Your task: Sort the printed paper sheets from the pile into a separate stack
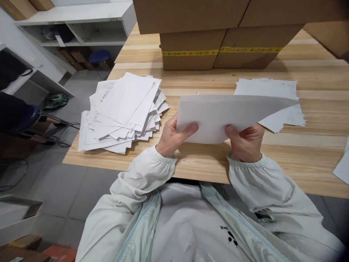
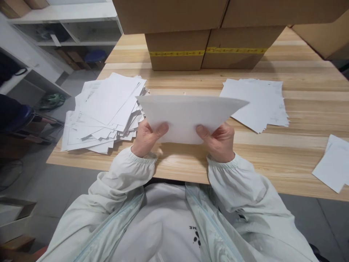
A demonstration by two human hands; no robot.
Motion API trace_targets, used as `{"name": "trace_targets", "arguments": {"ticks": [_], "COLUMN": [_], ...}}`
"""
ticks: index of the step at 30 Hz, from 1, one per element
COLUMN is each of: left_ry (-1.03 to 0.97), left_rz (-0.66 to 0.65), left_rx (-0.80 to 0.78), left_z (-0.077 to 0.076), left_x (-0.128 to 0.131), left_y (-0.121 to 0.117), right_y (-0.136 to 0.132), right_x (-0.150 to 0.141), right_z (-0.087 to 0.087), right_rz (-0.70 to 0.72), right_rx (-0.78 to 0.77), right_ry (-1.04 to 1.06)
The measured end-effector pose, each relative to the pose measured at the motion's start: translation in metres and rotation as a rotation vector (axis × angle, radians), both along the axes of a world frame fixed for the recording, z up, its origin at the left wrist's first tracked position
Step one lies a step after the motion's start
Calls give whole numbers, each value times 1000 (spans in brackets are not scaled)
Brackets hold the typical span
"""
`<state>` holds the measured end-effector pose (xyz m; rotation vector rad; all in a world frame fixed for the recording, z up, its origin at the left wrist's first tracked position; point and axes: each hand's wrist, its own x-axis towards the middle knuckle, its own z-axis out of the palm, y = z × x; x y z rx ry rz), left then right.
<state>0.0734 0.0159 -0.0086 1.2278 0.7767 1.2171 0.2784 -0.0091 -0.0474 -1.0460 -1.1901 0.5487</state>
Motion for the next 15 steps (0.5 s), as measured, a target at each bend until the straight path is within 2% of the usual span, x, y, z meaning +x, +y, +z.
{"name": "trace_targets", "arguments": {"ticks": [7, 15], "left_ry": [-43, -47], "left_rz": [13, 58], "left_rx": [-76, -40], "left_z": [-4, -3], "left_x": [8, 13], "left_y": [0, -6], "right_y": [-1, -3], "right_x": [-1, 0], "right_z": [0, 3], "right_rz": [27, 31], "right_rx": [-32, 1], "right_ry": [37, 72]}}
